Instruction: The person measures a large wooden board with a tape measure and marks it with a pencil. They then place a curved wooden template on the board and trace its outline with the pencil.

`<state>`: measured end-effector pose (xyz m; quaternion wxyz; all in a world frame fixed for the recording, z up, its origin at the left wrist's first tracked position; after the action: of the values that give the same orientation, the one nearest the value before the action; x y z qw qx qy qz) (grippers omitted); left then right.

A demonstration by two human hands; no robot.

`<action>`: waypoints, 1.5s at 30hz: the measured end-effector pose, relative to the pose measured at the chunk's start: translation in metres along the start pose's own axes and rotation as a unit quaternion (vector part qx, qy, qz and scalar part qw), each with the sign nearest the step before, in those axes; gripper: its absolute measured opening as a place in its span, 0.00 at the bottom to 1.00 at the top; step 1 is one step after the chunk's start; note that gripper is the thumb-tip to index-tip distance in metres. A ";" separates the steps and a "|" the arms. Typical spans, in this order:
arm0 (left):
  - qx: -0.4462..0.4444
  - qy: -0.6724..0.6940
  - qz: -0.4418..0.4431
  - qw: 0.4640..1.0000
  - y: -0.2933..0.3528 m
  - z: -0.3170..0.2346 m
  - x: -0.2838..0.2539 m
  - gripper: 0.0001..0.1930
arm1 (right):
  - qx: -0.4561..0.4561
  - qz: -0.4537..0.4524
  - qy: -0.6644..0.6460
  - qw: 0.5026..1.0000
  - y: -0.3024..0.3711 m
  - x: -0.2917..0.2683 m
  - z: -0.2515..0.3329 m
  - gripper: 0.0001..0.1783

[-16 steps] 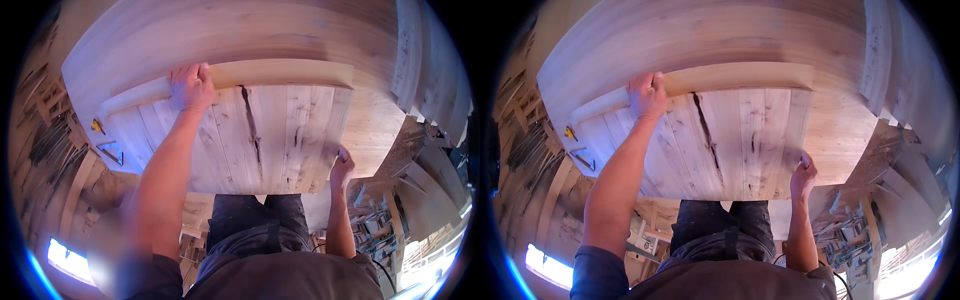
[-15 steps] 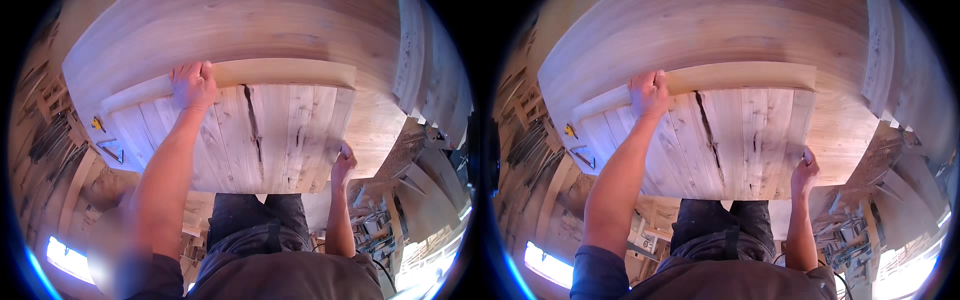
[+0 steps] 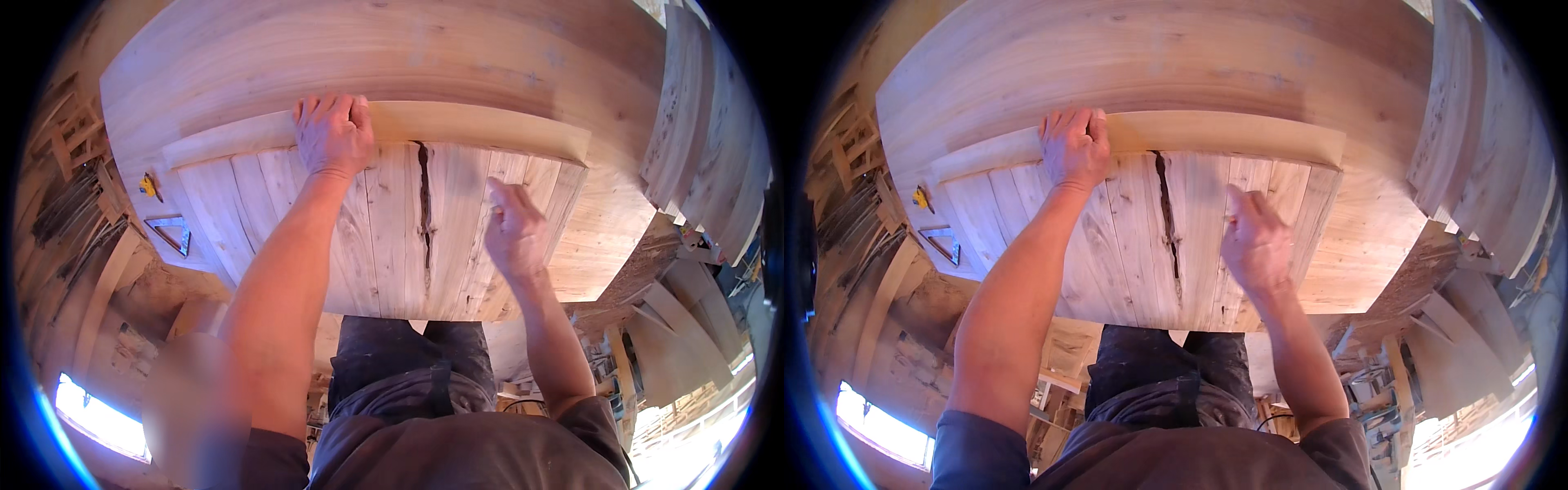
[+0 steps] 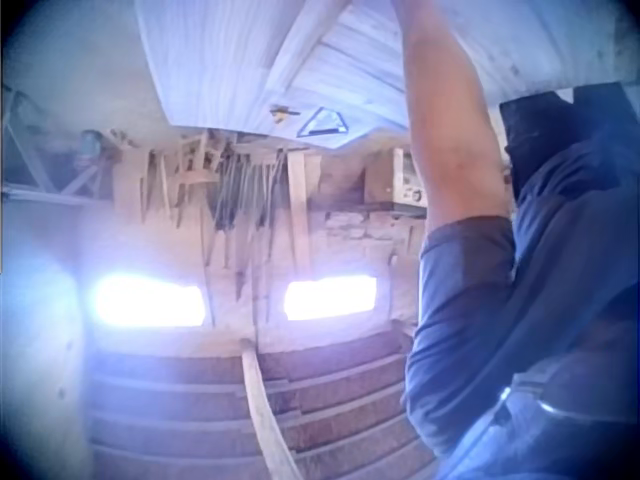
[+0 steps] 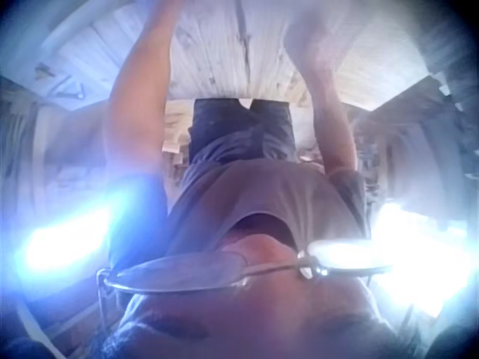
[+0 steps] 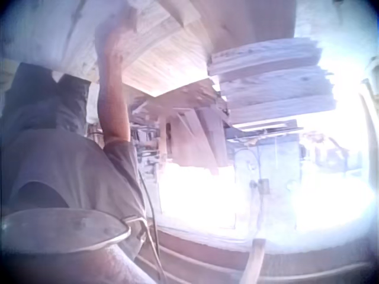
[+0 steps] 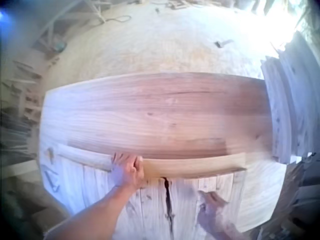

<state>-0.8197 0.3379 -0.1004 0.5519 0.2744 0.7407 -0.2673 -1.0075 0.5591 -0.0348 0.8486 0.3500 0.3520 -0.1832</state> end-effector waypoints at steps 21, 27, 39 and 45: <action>-0.006 0.016 0.015 1.000 0.000 0.001 0.002 0.11 | 0.670 0.023 -0.638 0.378 0.324 0.200 -0.097 0.09; -0.002 0.016 -0.005 1.000 0.000 0.000 0.001 0.12 | 0.693 0.004 -0.679 0.240 0.310 0.200 -0.085 0.15; 0.008 0.042 -0.009 0.999 0.000 0.001 0.002 0.10 | 0.730 -0.033 -0.594 0.335 0.308 0.205 -0.091 0.17; 0.004 0.040 -0.006 0.999 0.001 0.001 0.002 0.11 | 0.682 0.029 -0.660 0.314 0.309 0.198 -0.098 0.17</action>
<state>-0.8192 0.3383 -0.1022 0.5196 0.2827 0.7625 -0.2620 -0.7454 0.8298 -0.0848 0.2655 0.5776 -0.5850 -0.5036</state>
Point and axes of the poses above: each hand's wrist, its own y-axis away from the middle knuckle, its own x-axis out of the palm, z = x × y, the point moved 4 cm from there along -y, towards the middle knuckle, and after that the axes turned 15 degrees about x, right-handed, at the moved point
